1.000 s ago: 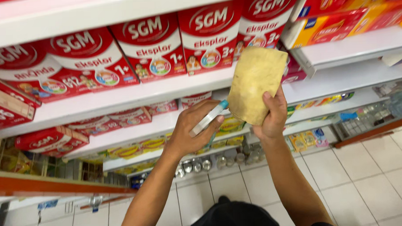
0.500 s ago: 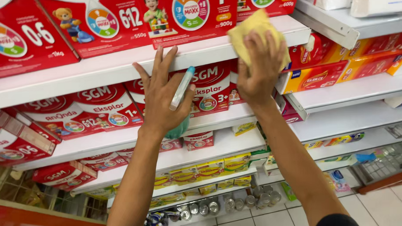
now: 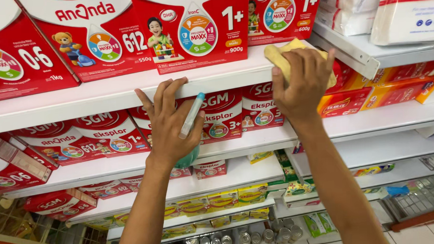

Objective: The person sprays a cleaning solution from a bottle onto a yellow cloth and wipes the front edges of multiple white shelves stocked with red boxes of baby formula. The person moves along the aisle, cleaning the shelf edges from left to right and then back again.

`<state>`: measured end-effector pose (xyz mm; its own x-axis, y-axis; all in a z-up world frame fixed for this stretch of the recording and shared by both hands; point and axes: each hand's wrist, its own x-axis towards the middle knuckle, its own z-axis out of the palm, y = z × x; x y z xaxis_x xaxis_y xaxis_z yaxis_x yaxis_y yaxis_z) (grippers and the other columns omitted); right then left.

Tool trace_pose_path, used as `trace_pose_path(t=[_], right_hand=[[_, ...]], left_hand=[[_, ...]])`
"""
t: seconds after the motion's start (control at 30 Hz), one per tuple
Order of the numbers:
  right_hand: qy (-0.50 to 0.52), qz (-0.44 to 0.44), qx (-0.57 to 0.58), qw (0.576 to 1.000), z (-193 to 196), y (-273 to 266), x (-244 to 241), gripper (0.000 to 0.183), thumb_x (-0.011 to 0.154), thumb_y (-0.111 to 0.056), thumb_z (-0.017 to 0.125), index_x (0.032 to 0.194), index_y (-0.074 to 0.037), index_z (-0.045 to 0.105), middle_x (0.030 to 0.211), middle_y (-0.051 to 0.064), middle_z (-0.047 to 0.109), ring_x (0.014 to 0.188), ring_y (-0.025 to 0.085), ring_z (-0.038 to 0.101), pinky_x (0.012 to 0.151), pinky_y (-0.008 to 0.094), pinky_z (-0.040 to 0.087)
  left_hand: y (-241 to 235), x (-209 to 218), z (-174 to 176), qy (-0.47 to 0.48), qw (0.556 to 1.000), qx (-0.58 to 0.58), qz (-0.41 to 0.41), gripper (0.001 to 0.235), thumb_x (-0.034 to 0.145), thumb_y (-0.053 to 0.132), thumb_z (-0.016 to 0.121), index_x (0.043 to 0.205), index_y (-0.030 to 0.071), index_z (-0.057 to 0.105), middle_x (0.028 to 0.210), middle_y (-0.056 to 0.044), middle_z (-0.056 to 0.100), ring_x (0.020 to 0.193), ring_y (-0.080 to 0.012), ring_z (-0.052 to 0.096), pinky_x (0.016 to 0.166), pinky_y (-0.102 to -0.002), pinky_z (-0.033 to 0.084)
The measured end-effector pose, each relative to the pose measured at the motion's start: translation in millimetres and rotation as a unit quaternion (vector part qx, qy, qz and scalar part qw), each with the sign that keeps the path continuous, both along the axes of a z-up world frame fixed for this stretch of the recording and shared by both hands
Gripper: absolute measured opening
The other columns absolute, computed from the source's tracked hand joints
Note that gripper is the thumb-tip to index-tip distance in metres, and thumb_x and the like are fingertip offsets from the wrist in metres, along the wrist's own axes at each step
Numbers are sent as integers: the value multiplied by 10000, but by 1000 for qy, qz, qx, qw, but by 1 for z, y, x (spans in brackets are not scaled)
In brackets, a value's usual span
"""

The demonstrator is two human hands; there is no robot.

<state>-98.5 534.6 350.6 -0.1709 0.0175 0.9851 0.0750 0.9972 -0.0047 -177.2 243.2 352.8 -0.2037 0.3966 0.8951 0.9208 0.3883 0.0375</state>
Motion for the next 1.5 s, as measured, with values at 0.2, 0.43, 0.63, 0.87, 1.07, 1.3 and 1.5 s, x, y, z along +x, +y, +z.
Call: trace_pose_path(t=[0.2, 0.43, 0.63, 0.87, 1.07, 1.3, 1.5], right_hand=[[23, 34, -13, 999, -9, -52, -31, 437, 1034, -386, 591, 1302, -42, 632, 1299, 118, 600, 1319, 332, 495, 1226, 613, 191], [-60, 86, 91, 990, -3, -50, -17, 446, 1078, -365, 564, 1409, -81, 658, 1385, 64, 624, 1326, 282, 532, 1182, 527, 269], [0, 73, 48, 996, -4, -18, -16, 357, 1099, -300, 556, 1277, -33, 712, 1295, 102, 618, 1290, 304, 541, 1219, 543, 302], [25, 67, 69, 995, -16, -87, -51, 393, 1101, -289, 540, 1341, -20, 697, 1313, 128, 625, 1292, 322, 517, 1199, 533, 288], [6, 94, 109, 990, -12, -174, -76, 477, 1054, -285, 492, 1416, -11, 638, 1375, 148, 613, 1299, 323, 511, 1188, 510, 278], [-36, 138, 153, 978, 5, -266, -104, 490, 993, -207, 617, 1447, -23, 623, 1394, 113, 619, 1303, 273, 545, 1178, 459, 357], [-48, 212, 204, 955, 19, -343, -136, 487, 996, -185, 691, 1457, -45, 619, 1409, 92, 616, 1285, 255, 559, 1141, 432, 400]], left_hand=[[0, -1, -2, 12, 1000, 7, 8, 161, 924, 219, 732, 1035, 108, 767, 1484, -77, 529, 1460, -326, 412, 1263, -640, -52], [-4, -1, -2, 2, 1000, -1, 3, 186, 892, 204, 739, 1048, 107, 767, 1501, -76, 530, 1464, -320, 423, 1273, -631, -35], [-8, -7, -4, 11, 1000, -3, -23, 136, 877, 197, 745, 982, 111, 757, 1530, -90, 516, 1475, -329, 414, 1259, -627, -47], [-42, -18, -6, -29, 993, -31, -109, 159, 895, 182, 742, 1017, 82, 757, 1625, -142, 425, 1579, -366, 279, 1283, -651, -10], [-107, -30, -13, -55, 992, -14, -109, 158, 866, 153, 744, 1006, 81, 751, 1631, -163, 406, 1590, -399, 257, 1279, -680, -3], [-189, -52, -18, -61, 997, 17, -47, 175, 860, 149, 754, 1006, 54, 763, 1635, -194, 392, 1597, -421, 249, 1281, -677, -4], [-257, -64, -29, -114, 990, 78, -18, 168, 912, 163, 702, 985, 18, 746, 1658, -230, 357, 1608, -444, 231, 1300, -644, 46]])
